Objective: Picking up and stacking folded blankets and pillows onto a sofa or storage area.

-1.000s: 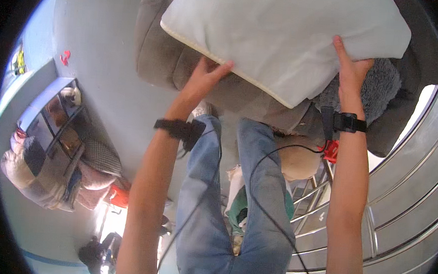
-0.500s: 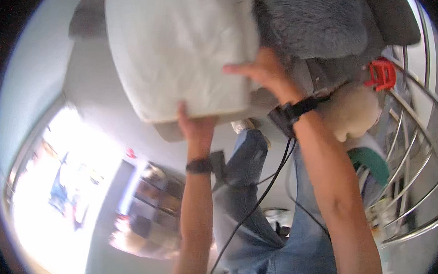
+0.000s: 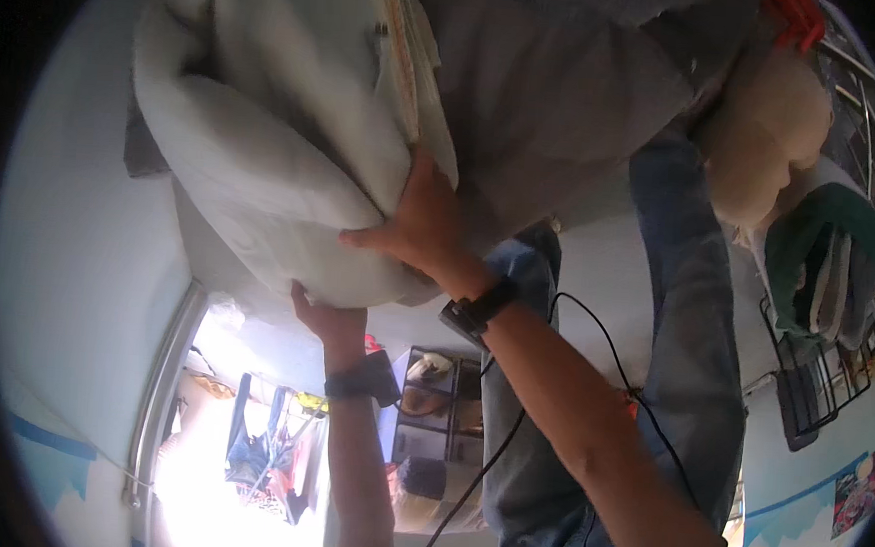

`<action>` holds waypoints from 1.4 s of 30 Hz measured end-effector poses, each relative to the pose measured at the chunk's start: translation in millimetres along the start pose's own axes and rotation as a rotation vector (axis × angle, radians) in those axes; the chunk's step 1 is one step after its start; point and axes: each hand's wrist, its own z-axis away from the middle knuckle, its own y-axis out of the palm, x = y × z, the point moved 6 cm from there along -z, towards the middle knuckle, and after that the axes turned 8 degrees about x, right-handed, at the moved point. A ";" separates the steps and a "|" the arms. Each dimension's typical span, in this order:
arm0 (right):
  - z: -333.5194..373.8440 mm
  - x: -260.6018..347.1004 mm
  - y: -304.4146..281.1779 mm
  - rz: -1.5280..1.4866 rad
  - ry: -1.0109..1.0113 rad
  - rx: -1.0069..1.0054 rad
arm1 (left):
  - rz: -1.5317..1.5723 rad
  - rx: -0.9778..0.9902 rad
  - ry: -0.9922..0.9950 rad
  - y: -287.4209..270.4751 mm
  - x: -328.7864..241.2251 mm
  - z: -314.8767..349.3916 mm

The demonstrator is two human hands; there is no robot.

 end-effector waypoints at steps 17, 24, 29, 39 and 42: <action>-70.5 -86.2 22.1 -0.405 -0.189 0.177 | -0.240 0.452 -0.658 -60.0 -20.3 10.7; -52.8 -59.2 5.0 -0.447 -0.008 0.453 | -1.062 0.134 0.377 -77.6 -125.5 -69.7; -57.8 -67.4 20.0 -0.399 0.176 0.559 | -0.807 0.378 -0.051 -72.8 -84.7 -138.6; -68.8 -42.8 -31.6 -0.129 -0.108 0.405 | -0.673 0.320 -0.070 -73.0 -70.3 -121.7; -58.9 -5.7 -78.4 -0.039 0.063 0.583 | -0.479 0.281 -0.125 -41.0 -36.7 -80.4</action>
